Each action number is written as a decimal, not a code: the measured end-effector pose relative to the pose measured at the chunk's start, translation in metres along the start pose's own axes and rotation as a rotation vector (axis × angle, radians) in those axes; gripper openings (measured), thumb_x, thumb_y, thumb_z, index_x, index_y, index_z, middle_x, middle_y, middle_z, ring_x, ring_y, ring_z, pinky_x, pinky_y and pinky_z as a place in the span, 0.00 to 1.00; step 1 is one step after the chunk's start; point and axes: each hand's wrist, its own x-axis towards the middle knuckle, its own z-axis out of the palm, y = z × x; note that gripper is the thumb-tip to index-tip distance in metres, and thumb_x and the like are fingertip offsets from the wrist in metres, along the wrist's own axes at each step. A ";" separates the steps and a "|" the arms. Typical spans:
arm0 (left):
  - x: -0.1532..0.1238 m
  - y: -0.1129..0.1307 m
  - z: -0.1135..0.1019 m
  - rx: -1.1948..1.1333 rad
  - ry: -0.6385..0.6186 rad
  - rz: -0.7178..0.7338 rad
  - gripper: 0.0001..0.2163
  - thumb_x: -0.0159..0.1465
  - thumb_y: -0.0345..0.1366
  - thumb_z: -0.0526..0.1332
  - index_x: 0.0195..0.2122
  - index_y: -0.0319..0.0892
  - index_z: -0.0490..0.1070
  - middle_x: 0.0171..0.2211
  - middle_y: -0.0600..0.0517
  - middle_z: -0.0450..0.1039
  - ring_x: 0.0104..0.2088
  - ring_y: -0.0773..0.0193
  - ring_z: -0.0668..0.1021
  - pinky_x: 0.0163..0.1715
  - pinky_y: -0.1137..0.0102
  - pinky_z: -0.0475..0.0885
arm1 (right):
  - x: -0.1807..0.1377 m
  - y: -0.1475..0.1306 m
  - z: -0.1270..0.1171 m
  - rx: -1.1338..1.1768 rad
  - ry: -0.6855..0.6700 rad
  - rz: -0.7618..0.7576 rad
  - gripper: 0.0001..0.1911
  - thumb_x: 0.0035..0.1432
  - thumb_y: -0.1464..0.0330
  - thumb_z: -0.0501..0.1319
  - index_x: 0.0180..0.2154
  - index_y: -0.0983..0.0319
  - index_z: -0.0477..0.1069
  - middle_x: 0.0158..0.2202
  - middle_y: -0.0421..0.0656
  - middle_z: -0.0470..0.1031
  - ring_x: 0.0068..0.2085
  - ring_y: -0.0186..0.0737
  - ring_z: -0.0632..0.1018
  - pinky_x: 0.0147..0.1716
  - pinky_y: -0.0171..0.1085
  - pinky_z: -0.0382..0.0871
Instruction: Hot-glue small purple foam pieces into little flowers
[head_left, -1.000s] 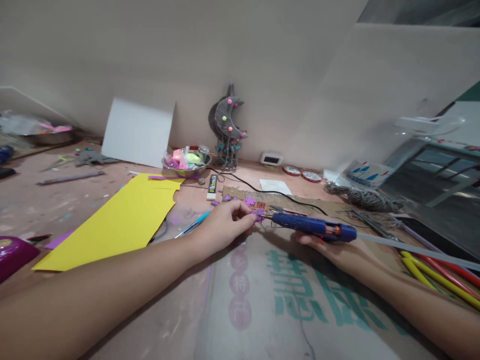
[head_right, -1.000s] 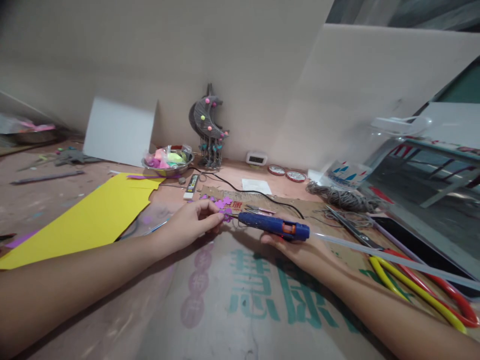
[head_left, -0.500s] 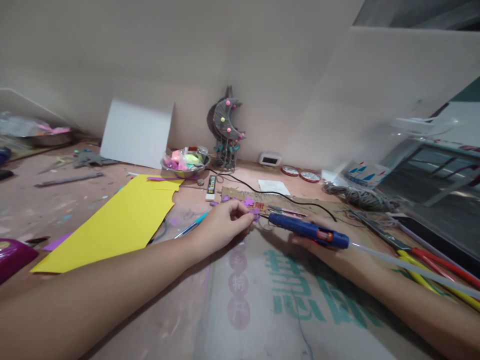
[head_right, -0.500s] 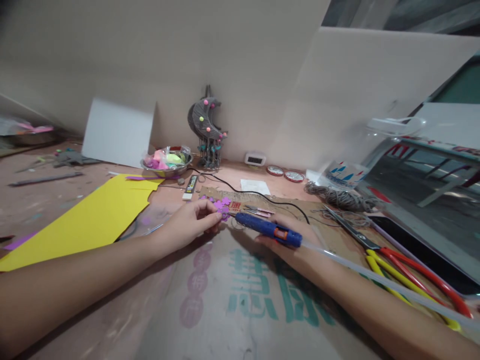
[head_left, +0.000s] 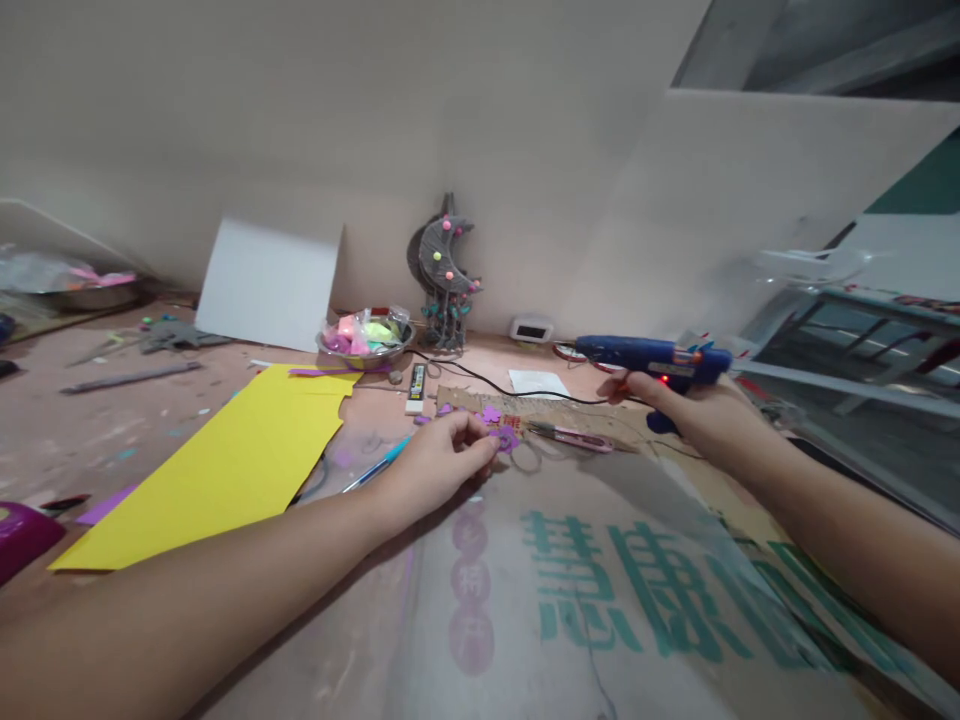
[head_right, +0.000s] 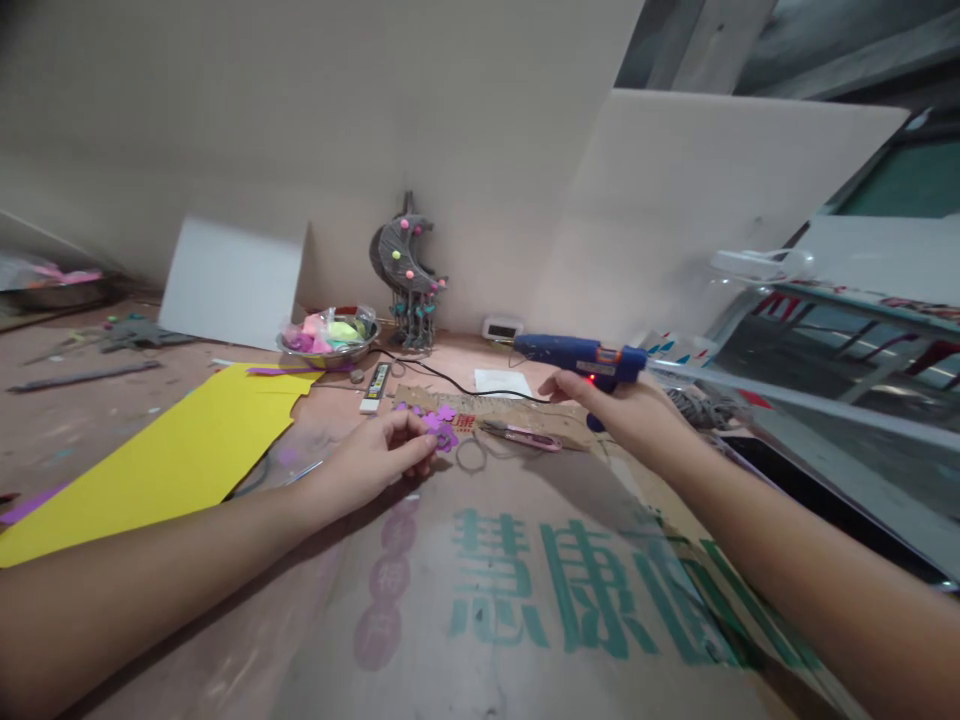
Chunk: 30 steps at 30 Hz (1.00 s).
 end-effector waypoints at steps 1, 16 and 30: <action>0.000 0.000 0.000 0.011 -0.004 0.005 0.12 0.59 0.46 0.57 0.29 0.41 0.63 0.23 0.55 0.68 0.23 0.70 0.69 0.22 0.75 0.63 | 0.011 0.007 -0.001 -0.042 -0.038 0.039 0.22 0.53 0.49 0.55 0.33 0.58 0.76 0.36 0.45 0.79 0.40 0.48 0.76 0.35 0.39 0.69; -0.001 0.000 0.000 0.007 -0.029 0.042 0.11 0.60 0.44 0.56 0.29 0.41 0.62 0.24 0.55 0.67 0.24 0.70 0.69 0.24 0.75 0.63 | 0.080 0.080 0.039 -0.260 -0.098 0.152 0.28 0.44 0.46 0.60 0.28 0.66 0.73 0.26 0.50 0.77 0.29 0.48 0.76 0.26 0.39 0.66; 0.001 0.000 0.000 0.023 -0.030 0.051 0.12 0.60 0.44 0.56 0.29 0.40 0.63 0.24 0.54 0.67 0.24 0.69 0.69 0.25 0.75 0.63 | 0.036 0.080 0.024 -0.321 0.046 0.077 0.25 0.56 0.55 0.53 0.48 0.64 0.72 0.43 0.54 0.77 0.43 0.57 0.76 0.40 0.47 0.67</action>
